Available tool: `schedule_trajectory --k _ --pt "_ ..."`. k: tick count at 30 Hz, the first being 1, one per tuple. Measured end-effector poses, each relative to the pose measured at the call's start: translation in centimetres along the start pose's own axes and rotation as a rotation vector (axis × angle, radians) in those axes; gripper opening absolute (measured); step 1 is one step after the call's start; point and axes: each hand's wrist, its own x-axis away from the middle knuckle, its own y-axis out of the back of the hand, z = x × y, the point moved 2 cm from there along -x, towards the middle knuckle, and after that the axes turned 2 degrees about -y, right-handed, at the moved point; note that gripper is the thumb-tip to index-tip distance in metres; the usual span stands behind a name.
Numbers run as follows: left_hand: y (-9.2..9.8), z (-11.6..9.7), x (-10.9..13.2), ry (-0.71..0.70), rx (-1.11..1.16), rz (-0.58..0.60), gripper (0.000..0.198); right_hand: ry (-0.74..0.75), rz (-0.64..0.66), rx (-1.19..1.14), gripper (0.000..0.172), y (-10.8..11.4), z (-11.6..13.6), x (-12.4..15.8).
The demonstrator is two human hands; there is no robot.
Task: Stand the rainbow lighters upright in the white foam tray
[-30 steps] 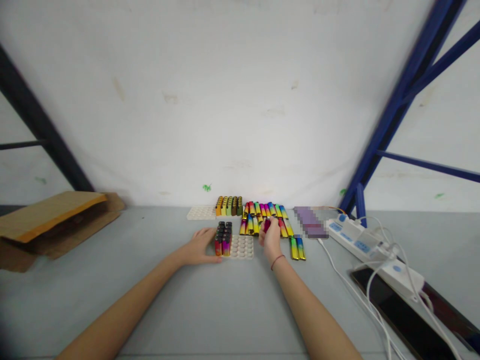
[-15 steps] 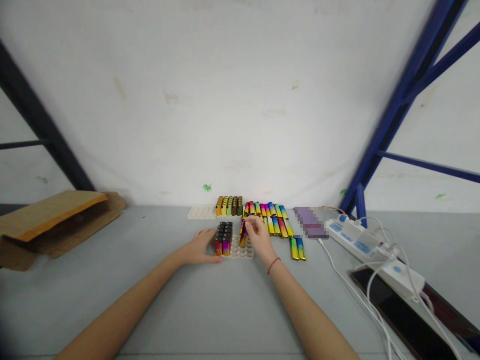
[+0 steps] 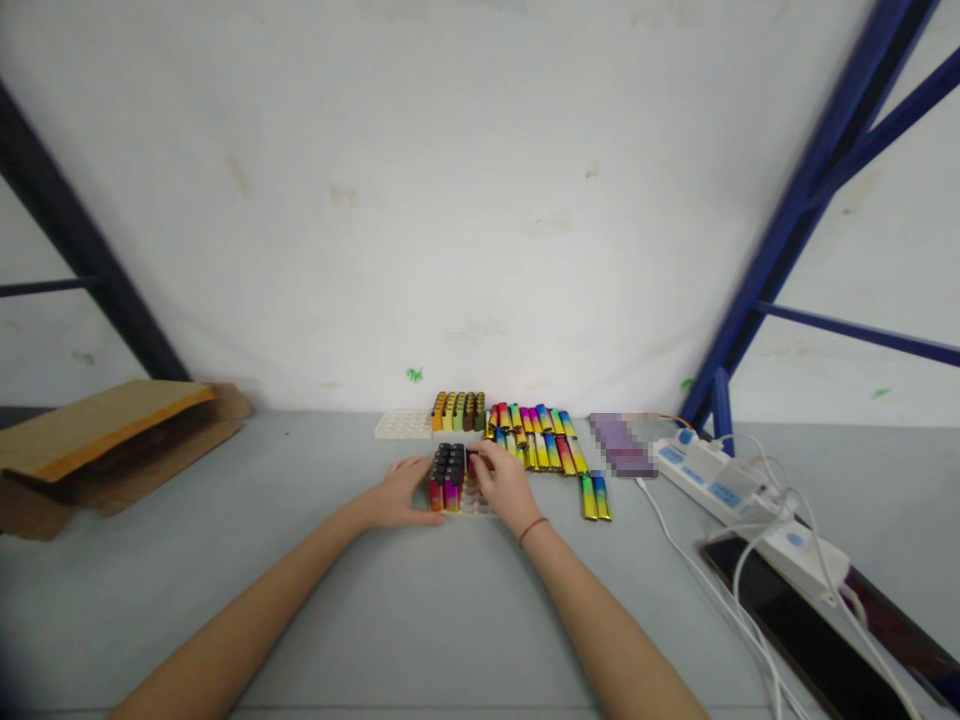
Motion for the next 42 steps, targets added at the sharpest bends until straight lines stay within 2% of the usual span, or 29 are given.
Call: schedule_trajectory --k 3,6,7,9,10,12,15,17,21,24,27,31,35,39,42 --pt "0.0 0.0 0.0 0.002 -0.005 0.006 0.090 0.050 0.076 0.162 0.030 0.8 0.9 -0.1" --pt "0.0 0.1 0.0 0.010 -0.010 0.010 0.089 0.074 0.110 0.432 0.037 3.0 2.3 -0.2" --pt "0.0 0.1 0.0 0.015 -0.012 0.010 0.089 0.011 0.109 0.548 0.041 4.2 2.5 -0.2" --pt "0.1 0.0 0.0 0.022 -0.014 0.012 0.087 -0.271 0.117 0.766 0.038 7.0 2.0 -0.1" --pt "0.1 0.0 0.0 0.025 -0.014 0.014 0.087 -0.426 0.142 0.851 0.035 8.6 1.4 0.0" --pt "0.2 -0.1 0.0 0.024 -0.013 0.019 0.085 -0.647 0.207 0.962 0.036 11.3 -0.3 0.3" --pt "0.2 -0.2 0.0 0.017 -0.014 0.019 0.085 -0.802 0.321 0.962 0.051 13.8 -3.3 0.8" --pt "0.2 -0.1 0.0 0.016 -0.017 0.015 0.085 -0.843 0.350 0.931 0.048 14.4 -4.6 1.1" --pt "0.2 -0.1 0.0 0.010 -0.018 0.019 0.086 -0.948 0.393 0.734 0.030 14.7 -5.2 1.6" --pt "0.2 -0.2 0.0 0.016 -0.012 0.021 0.086 -1.032 0.401 0.571 0.031 14.8 -5.0 2.0" --pt "0.3 -0.2 0.1 0.016 -0.008 0.018 0.085 -1.028 0.440 0.465 0.035 14.0 -4.6 2.2" --pt "0.3 -0.2 0.1 0.009 -0.018 0.017 0.082 -0.943 0.471 0.446 0.036 11.8 -3.3 2.1" --pt "0.2 -0.2 0.1 0.004 -0.024 0.019 0.081 -0.784 0.408 0.511 0.026 9.9 -1.6 1.5" --pt "0.3 -0.2 0.1 0.011 -0.024 0.025 0.082 -0.575 0.386 0.684 0.011 8.6 -0.5 1.1" --pt "0.3 -0.3 0.1 0.015 -0.023 0.025 0.082 -0.518 0.418 0.835 0.006 7.8 -0.1 1.0"
